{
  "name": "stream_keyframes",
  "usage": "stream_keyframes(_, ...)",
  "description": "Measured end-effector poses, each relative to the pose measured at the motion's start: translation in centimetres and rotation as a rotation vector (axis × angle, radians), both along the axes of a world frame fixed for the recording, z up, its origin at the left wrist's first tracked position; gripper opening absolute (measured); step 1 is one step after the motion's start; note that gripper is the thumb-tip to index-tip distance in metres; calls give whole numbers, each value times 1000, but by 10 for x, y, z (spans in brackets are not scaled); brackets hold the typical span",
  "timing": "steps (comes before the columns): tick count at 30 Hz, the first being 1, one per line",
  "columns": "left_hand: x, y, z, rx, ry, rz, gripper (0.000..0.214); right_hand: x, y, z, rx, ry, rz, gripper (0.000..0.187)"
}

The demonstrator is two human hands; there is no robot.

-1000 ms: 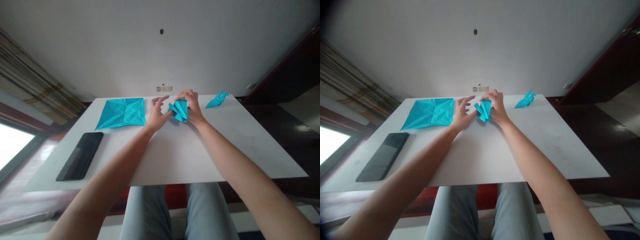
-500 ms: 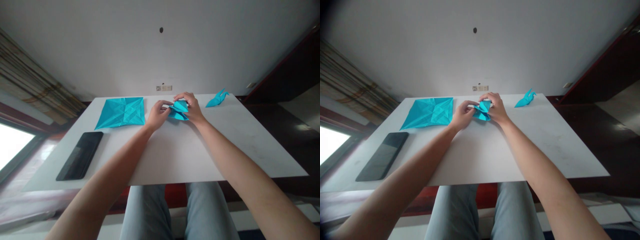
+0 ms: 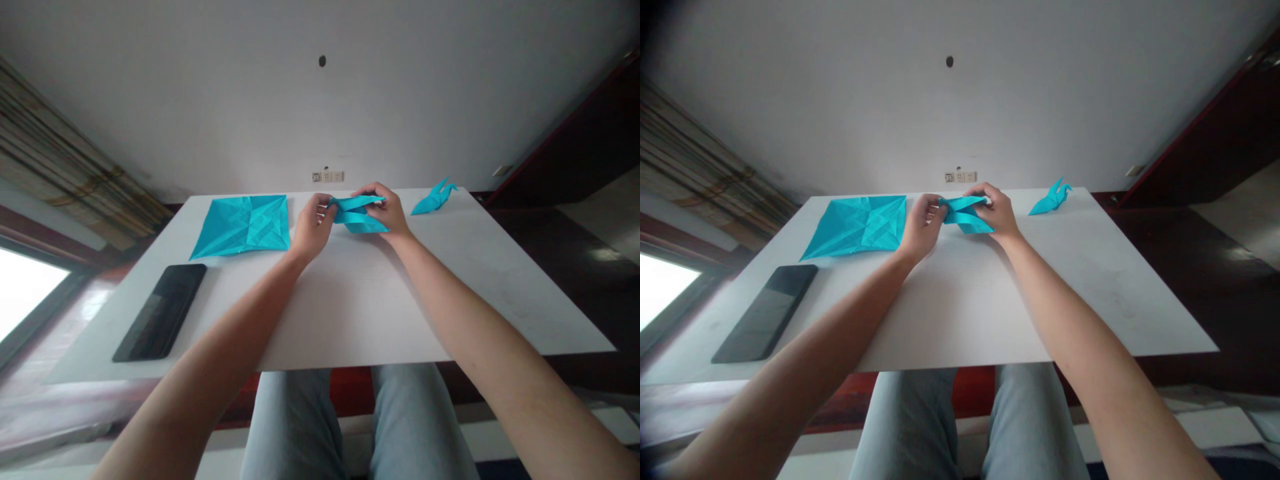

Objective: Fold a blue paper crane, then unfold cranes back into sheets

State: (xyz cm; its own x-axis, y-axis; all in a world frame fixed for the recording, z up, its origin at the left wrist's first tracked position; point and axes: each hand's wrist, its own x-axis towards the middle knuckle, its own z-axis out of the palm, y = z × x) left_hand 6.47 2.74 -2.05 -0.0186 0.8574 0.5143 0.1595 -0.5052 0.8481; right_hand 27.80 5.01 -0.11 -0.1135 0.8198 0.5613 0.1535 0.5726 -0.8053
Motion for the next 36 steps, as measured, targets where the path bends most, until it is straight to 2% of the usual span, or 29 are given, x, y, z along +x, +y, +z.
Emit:
stream_keyframes(6, -2, -3, 5, 71, 23, 14, 10, -1, -5, 7, 26, 6, 26, 38)
stream_keyframes(11, -4, -8, 9, 139, 75, 56, 30, -2, -13, 10, 4, -23, -1, 39)
stream_keyframes(14, -6, -8, 9, 126, 121, 89, 32, -1, -16, 9, 38, -55, -18, 35)
stream_keyframes(18, -6, -3, -1, 21, 142, 66, 32, -2, -16, 8, 96, -67, -21, 34)
stream_keyframes(23, -3, 5, -13, -259, 13, 21, 48, -5, -14, 9, 110, -60, -134, 31)
stream_keyframes(26, -5, 5, -12, -227, 48, -3, 55, -6, -11, 10, 137, -52, -164, 27)
stream_keyframes(30, -6, 5, -7, -77, 94, -68, 44, -6, -5, 5, 116, -22, -158, 26)
stream_keyframes(36, 3, 5, -5, -189, -61, -251, 8, -9, 7, -7, 114, 72, -164, 36)
